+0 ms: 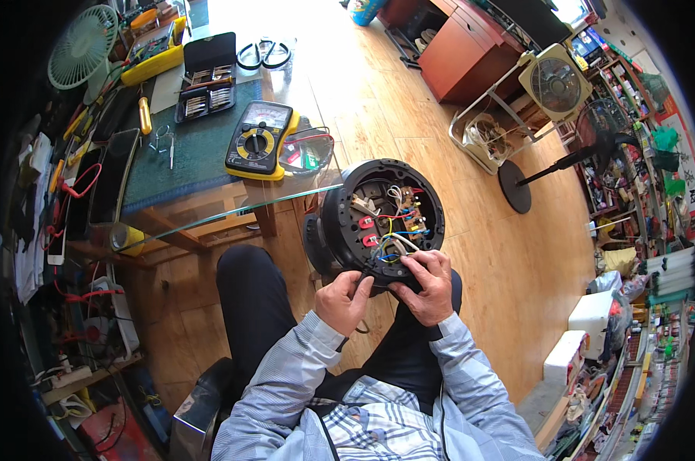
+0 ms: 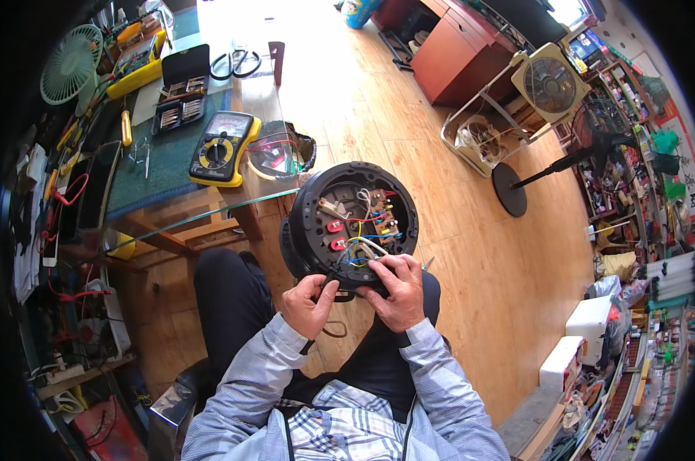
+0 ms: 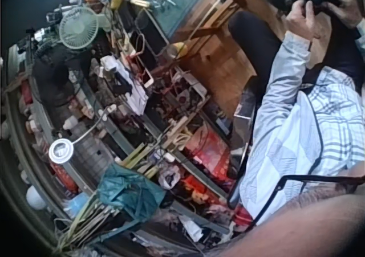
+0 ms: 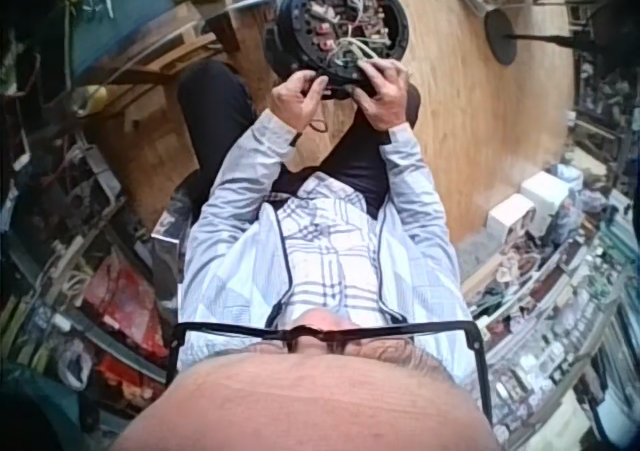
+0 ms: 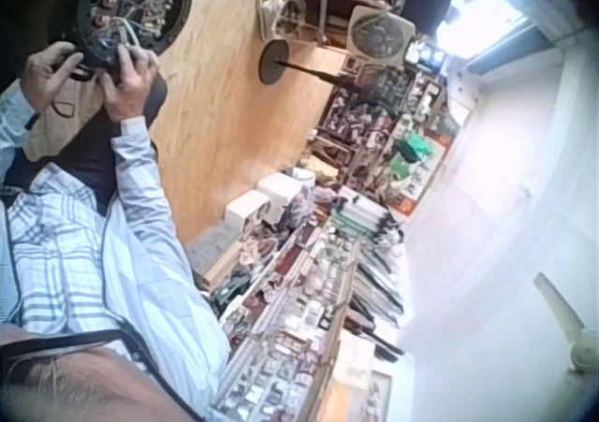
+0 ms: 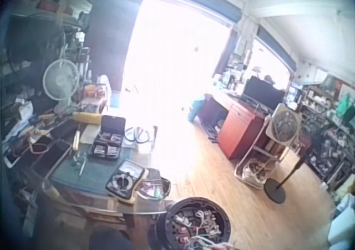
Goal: The person uses a cordless drill to remove screws from a circular electronic device, then manipulates internal wires and components by hand. They continue adjusting and connecting wires inside the device throughout the clip.
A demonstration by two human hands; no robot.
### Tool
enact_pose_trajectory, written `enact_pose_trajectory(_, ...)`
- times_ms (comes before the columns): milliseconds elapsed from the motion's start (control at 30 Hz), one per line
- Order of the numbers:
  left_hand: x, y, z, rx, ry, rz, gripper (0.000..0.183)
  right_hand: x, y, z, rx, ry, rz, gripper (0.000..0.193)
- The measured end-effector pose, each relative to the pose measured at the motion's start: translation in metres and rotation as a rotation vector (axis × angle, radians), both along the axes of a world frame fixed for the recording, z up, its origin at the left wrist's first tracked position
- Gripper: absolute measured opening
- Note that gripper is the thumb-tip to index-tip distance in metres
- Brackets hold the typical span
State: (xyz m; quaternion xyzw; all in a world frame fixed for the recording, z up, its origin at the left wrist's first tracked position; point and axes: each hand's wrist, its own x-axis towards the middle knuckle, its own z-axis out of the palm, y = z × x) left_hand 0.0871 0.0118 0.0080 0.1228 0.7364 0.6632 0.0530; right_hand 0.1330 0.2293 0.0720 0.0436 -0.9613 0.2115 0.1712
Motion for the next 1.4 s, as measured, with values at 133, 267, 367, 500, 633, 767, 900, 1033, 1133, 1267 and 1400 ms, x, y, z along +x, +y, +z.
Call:
enact_pose_trajectory(133, -0.005, 0.008, -0.003, -0.018, 0.268, 0.088, 0.019, -0.001, 0.005, 0.002, -0.030, -0.007, 0.042, 0.058)
enact_pose_trajectory(267, -0.006, 0.013, -0.002, 0.012, 0.257, 0.155, 0.020, -0.005, 0.009, 0.005, -0.022, -0.024, 0.078, 0.055)
enact_pose_trajectory(367, -0.007, 0.014, 0.003, 0.008, 0.239, 0.187, 0.025, -0.008, 0.009, 0.009, 0.004, -0.047, 0.090, 0.057)
enact_pose_trajectory(500, -0.010, 0.015, 0.015, -0.044, 0.298, 0.154, 0.034, -0.009, 0.007, 0.017, 0.093, -0.064, 0.095, 0.062)
enact_pose_trajectory(633, -0.011, 0.017, 0.028, -0.070, 0.389, 0.151, 0.030, -0.007, 0.007, 0.019, 0.121, 0.008, 0.061, 0.057)
enact_pose_trajectory(767, -0.001, 0.020, 0.040, -0.054, 0.424, 0.099, 0.025, 0.006, 0.012, 0.019, 0.161, 0.048, 0.026, 0.050)
enact_pose_trajectory(900, 0.013, 0.023, 0.045, -0.010, 0.300, 0.017, 0.024, 0.029, 0.012, 0.015, 0.230, 0.121, -0.031, 0.050)
enact_pose_trajectory(1033, 0.024, 0.026, 0.045, 0.022, 0.231, 0.012, 0.020, 0.044, 0.006, -0.001, 0.177, 0.155, -0.079, 0.053)
enact_pose_trajectory(1133, 0.031, 0.025, 0.042, 0.095, 0.214, -0.011, 0.021, 0.056, -0.003, -0.018, 0.098, 0.164, -0.119, 0.053)
enact_pose_trajectory(1267, 0.043, 0.014, 0.037, -0.026, 0.426, -0.096, 0.021, 0.070, -0.021, -0.045, -0.013, 0.188, -0.182, 0.047)
enact_pose_trajectory(1400, 0.047, 0.004, 0.031, -0.122, 0.691, -0.264, 0.021, 0.084, -0.033, -0.073, 0.002, 0.059, -0.212, 0.037)
